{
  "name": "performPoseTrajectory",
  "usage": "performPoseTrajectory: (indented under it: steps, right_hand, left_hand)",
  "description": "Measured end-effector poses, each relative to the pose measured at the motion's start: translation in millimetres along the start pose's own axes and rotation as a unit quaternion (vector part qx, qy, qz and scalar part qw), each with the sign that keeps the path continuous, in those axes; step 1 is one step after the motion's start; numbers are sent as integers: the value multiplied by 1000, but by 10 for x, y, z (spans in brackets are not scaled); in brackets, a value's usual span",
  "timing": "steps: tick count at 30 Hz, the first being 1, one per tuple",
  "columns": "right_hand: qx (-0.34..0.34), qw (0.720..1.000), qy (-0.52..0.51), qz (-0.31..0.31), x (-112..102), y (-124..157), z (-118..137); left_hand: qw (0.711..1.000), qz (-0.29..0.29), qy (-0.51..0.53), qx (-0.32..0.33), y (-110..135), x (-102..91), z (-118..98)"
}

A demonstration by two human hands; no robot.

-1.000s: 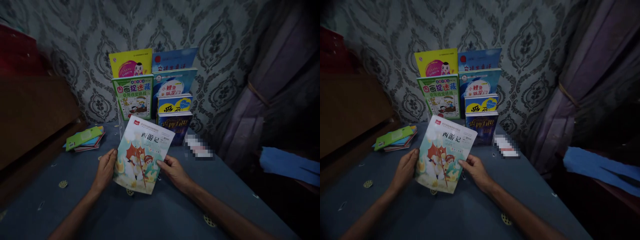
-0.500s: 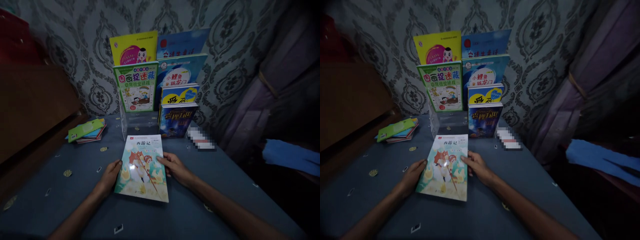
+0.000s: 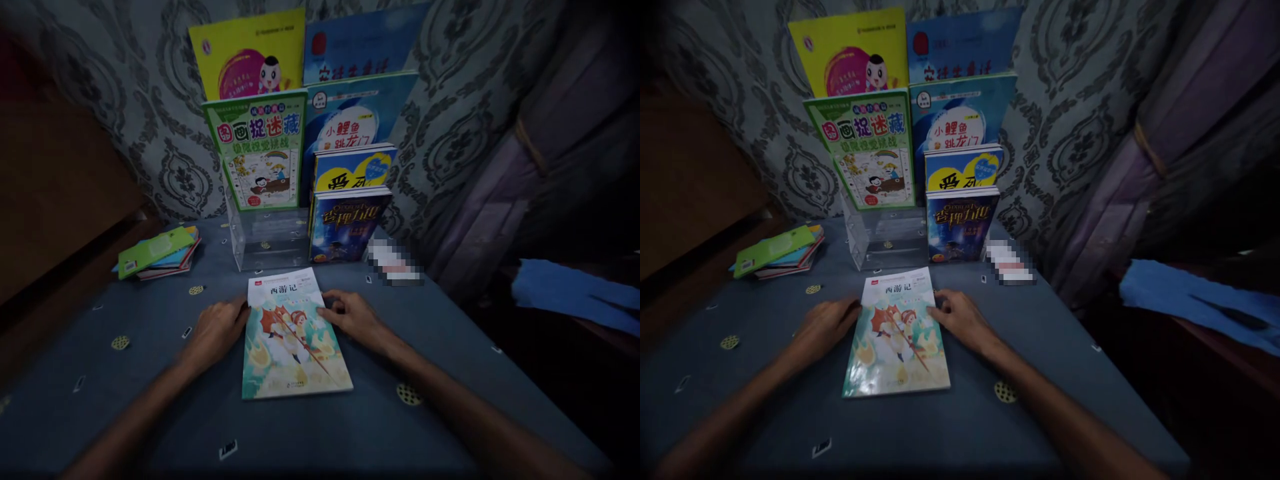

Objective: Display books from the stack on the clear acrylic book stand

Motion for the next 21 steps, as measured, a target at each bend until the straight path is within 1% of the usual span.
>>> performPoseTrajectory:
  steps: [2, 3, 4, 6, 8, 9, 10, 12, 14, 16, 18, 21]
  right_hand:
    - [-49, 990, 110, -71, -31, 19, 64]
    - [-76, 981, 150, -97, -17, 31, 115]
    - [-108, 972, 179, -109, 23, 42, 175]
    - [-196, 953, 212, -93, 179, 50, 315]
    - [-284, 931, 229, -30, 402, 32, 458]
    - [-317, 920, 232, 1, 515, 12, 524]
    - [-335, 912, 236, 22, 617, -13, 583]
    - [-335, 909, 242, 50, 767, -72, 678]
    - [-322, 913, 242, 67, 833, -125, 731]
    - [-320, 913, 242, 78, 831, -165, 732]
    - [-322, 910, 249, 82, 791, -200, 681]
    - [-310, 914, 253, 65, 704, -265, 540]
  left_hand:
    - [998, -21, -59, 19, -121, 21, -18]
    - [996, -32, -74, 34, -177, 47, -21]
    - [994, -44, -83, 51, -225, 81, -17]
    - [991, -65, -90, 77, -292, 167, 11]
    - [988, -85, -86, 92, -315, 261, 62]
    - [988, -95, -79, 95, -313, 305, 94]
    - [987, -106, -69, 98, -305, 346, 128]
    - [985, -129, -42, 105, -284, 414, 194]
    - [982, -148, -20, 115, -269, 463, 246]
    - [978, -163, -16, 126, -270, 491, 273]
    - [977, -168, -26, 127, -282, 503, 279]
    - [978, -164, -43, 121, -304, 507, 273]
Point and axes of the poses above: each hand's wrist, its own y-axis away from the middle knuckle, its own x-axis out of the palm, z = x × y, the point moved 1 cm from there along -y, towards the middle knuckle, and after that the axes turned 8 degrees about x, right-handed, at the moved point
